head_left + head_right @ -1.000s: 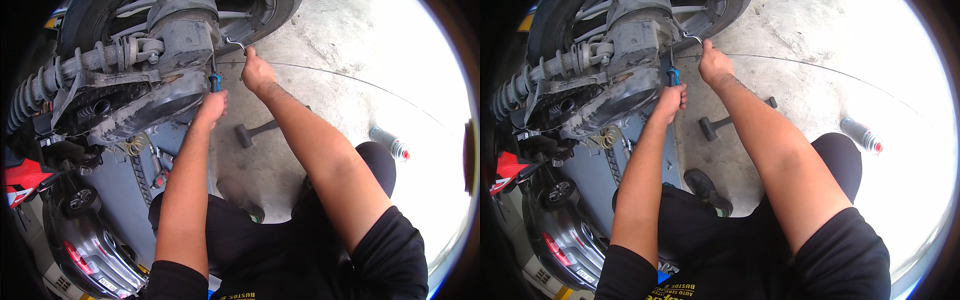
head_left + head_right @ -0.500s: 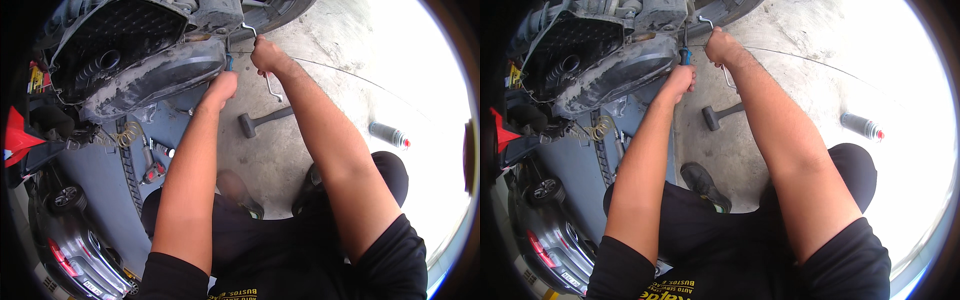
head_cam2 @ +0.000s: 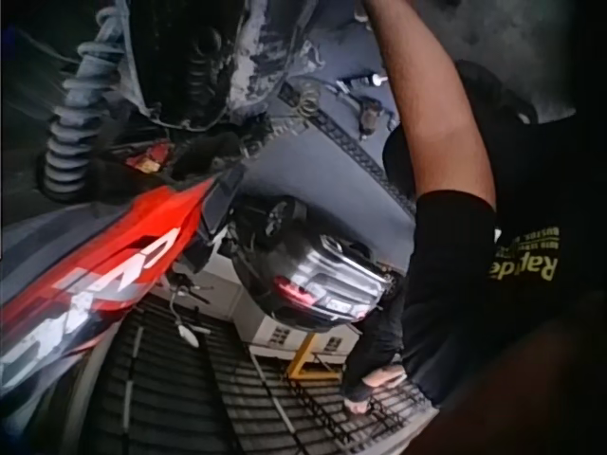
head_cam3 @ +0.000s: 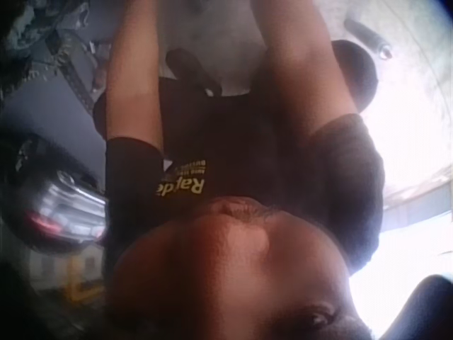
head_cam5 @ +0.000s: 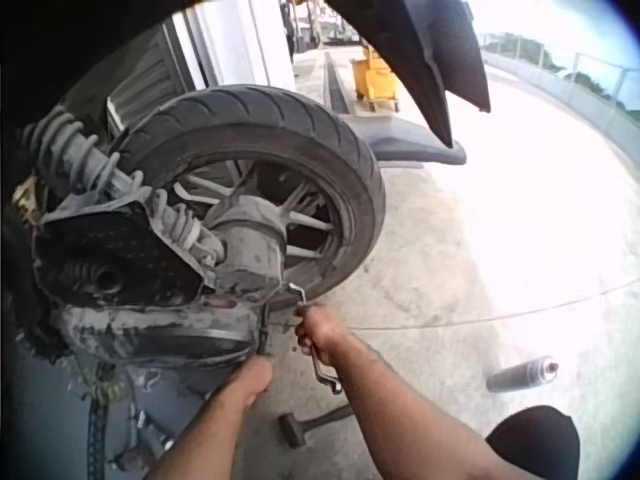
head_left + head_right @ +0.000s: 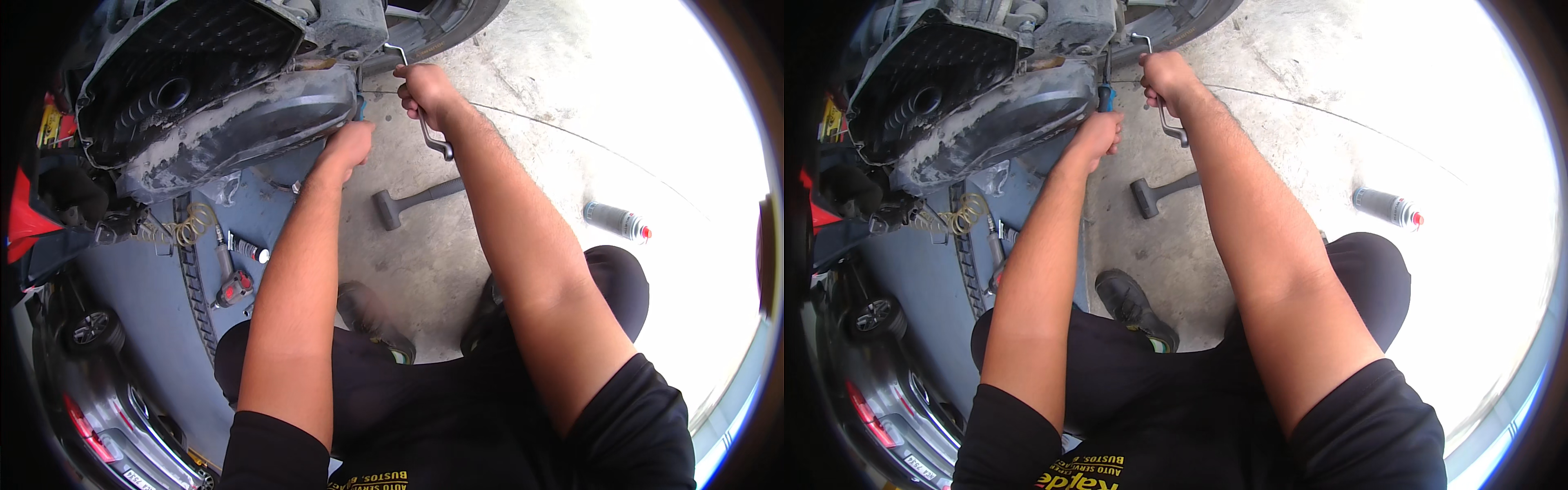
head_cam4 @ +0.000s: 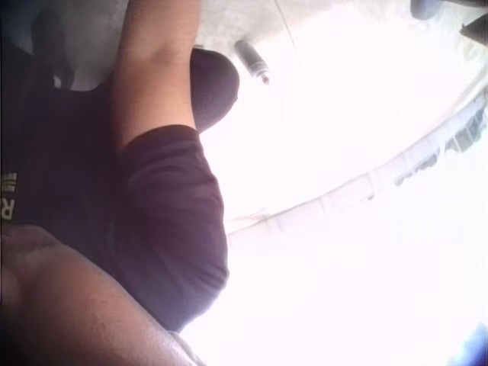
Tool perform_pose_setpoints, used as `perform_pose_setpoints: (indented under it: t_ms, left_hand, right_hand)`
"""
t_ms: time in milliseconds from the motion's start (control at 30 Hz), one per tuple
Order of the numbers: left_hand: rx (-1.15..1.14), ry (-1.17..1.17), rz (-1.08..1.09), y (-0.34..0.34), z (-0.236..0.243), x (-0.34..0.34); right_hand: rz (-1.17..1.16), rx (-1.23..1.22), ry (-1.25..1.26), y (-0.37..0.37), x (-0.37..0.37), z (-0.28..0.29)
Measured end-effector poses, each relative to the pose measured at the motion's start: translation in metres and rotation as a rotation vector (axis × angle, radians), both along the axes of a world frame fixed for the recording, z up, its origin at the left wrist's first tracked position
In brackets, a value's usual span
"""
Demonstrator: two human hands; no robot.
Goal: The person uses wrenches to loosen bolts on the front wheel of a red motorcycle, then moves to the rear and uses pliers and a wrench to work on the engine and frame components.
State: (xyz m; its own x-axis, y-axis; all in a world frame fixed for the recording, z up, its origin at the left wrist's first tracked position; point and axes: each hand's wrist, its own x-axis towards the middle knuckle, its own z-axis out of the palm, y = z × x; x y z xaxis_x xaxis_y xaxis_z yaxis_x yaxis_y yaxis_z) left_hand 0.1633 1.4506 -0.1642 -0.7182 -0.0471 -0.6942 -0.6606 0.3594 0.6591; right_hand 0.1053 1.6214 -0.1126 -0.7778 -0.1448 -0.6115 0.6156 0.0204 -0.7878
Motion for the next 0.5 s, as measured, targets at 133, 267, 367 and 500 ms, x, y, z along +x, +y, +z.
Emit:
perform_pose_setpoints:
  t_ms: [133,267,367,500]
  left_hand:
    - [-0.016,0.007,-0.018,-0.003,-0.016,-0.001]
    - [-0.110,0.154,0.054,-0.003,-0.035,0.000]
    - [-0.074,0.157,0.086,0.003,-0.035,0.002]
    - [-0.056,0.152,0.079,-0.001,-0.033,0.000]
  right_hand:
    - [0.009,-0.136,-0.120,0.009,-0.008,0.013]
    - [0.247,0.020,-0.099,0.019,-0.033,0.036]
    - [0.506,0.348,0.058,0.030,-0.038,0.031]
    - [0.412,0.643,0.308,0.014,-0.008,-0.023]
